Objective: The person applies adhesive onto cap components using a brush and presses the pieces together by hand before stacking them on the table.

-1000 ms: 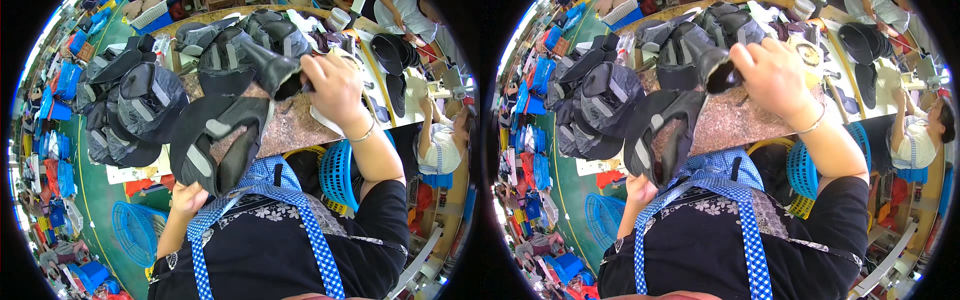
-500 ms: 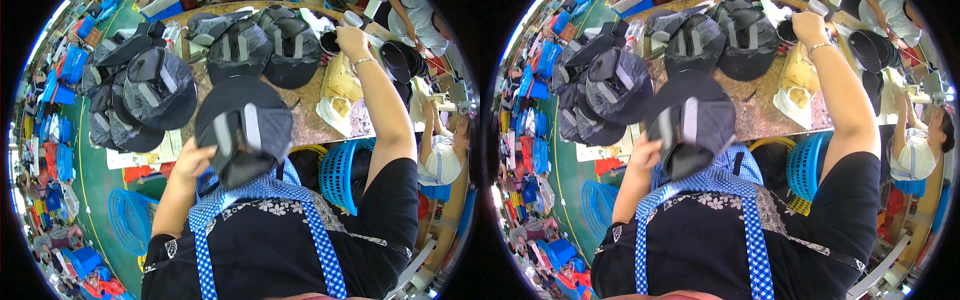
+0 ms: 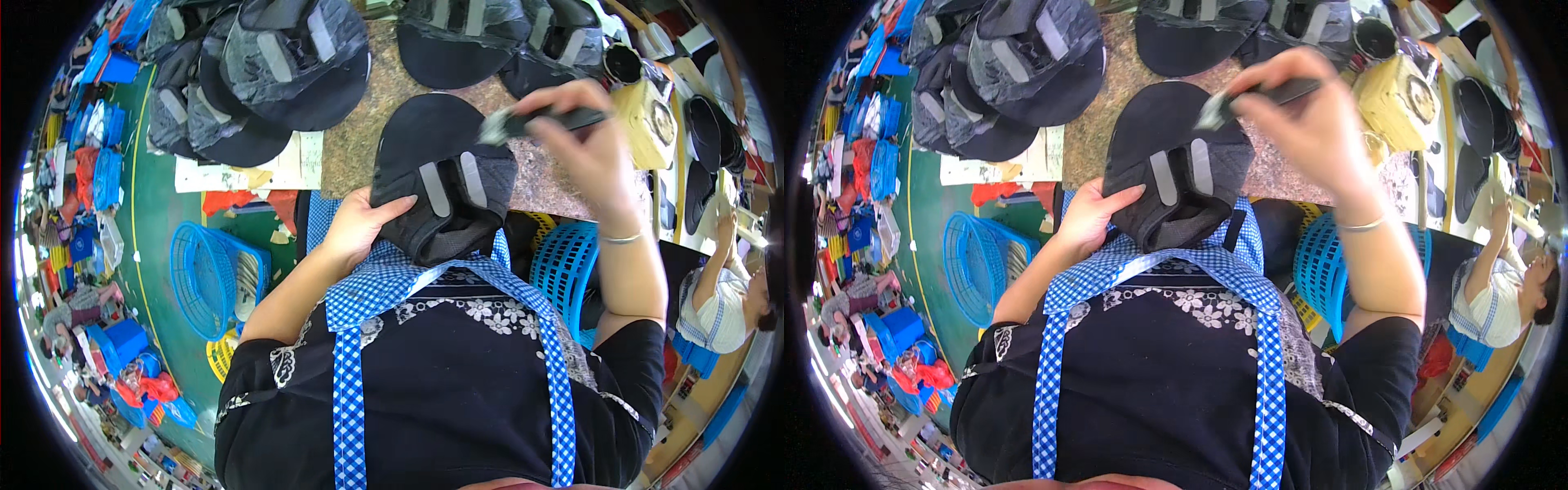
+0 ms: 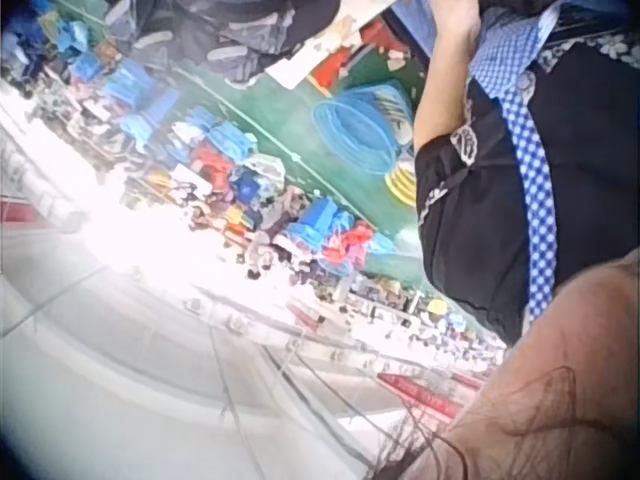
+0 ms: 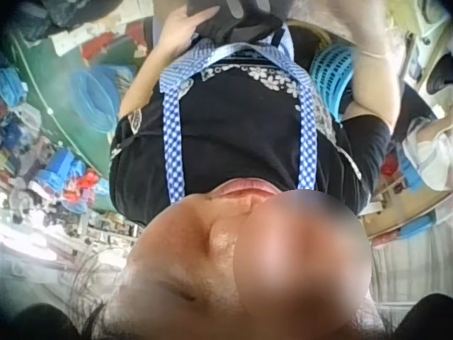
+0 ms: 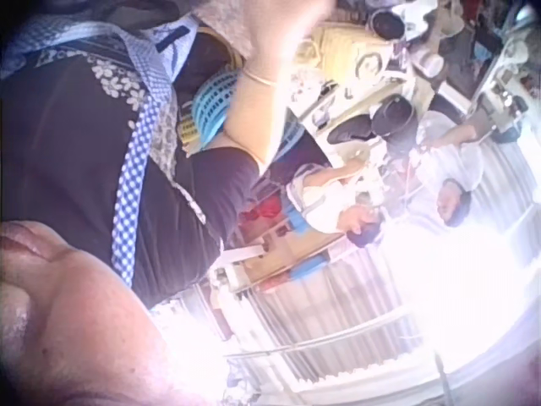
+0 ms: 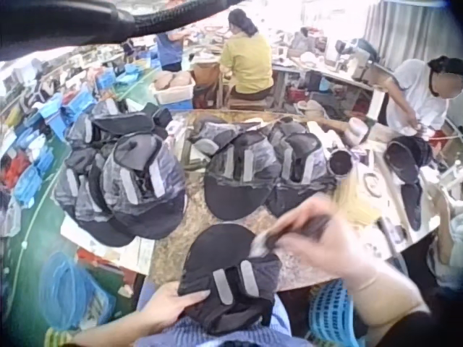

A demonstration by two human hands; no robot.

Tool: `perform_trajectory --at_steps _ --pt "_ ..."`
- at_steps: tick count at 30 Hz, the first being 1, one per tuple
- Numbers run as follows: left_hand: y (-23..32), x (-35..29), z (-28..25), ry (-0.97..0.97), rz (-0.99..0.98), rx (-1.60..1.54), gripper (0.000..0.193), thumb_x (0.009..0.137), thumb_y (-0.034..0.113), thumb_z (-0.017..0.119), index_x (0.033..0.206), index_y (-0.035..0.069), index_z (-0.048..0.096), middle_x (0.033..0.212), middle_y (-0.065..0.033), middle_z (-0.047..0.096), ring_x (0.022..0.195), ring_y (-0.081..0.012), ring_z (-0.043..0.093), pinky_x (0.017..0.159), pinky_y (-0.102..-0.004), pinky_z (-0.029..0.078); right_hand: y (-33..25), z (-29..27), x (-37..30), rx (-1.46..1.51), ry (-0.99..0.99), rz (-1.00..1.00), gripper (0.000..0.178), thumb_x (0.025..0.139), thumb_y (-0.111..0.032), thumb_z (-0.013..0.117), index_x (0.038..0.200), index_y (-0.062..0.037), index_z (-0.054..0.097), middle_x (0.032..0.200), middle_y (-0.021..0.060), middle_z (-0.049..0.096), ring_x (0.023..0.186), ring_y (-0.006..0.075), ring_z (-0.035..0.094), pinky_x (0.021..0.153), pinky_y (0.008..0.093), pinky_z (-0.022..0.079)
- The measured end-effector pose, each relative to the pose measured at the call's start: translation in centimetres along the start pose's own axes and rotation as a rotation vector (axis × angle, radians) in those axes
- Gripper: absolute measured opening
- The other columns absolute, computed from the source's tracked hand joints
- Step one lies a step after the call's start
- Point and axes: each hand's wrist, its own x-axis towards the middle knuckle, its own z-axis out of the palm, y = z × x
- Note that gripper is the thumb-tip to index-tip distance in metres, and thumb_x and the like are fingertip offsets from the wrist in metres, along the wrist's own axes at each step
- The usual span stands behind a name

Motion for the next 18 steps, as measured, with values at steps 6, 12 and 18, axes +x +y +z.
perform_trajectory --at_steps 6,12,18 --pt "-1.3 -0.3 -0.1 0.04 -0.069 -0.051 0.023 0.077 0.012 0.063 0.094 -0.003 0.061 0.091 -0.0081 0.063 0.08 -0.0124 0.059 0.073 -0.0237 0.045 2.5 8.3 0.9 -0.168 -0.307 0.063 0.018 0.074 -0.007 0.066 0.082 -0.0023 0.05 0.069 0.0039 0.06 0.056 0.0065 0.055 0.051 0.0194 0.045" --pt "-2.3 0.0 -0.6 0.064 -0.146 -0.106 0.024 0.077 0.013 0.063 0.093 -0.004 0.06 0.089 -0.0086 0.063 0.078 -0.0128 0.059 0.071 -0.0236 0.045 2.3 10.1 3.5 -0.556 -0.254 -0.28 0.025 0.068 -0.015 0.066 0.076 -0.0002 0.047 0.052 0.0121 0.054 0.049 0.0283 0.057 0.044 0.033 0.045" --pt "-2.4 0.4 -0.9 0.024 -0.151 -0.112 0.028 0.078 0.014 0.063 0.097 -0.006 0.059 0.093 -0.01 0.062 0.083 -0.0136 0.058 0.076 -0.024 0.044 2.7 7.4 2.4 -0.656 -0.272 -0.22 0.026 0.068 -0.018 0.067 0.077 -0.0024 0.048 0.056 0.0126 0.054 0.05 0.0275 0.056 0.047 0.0322 0.045"
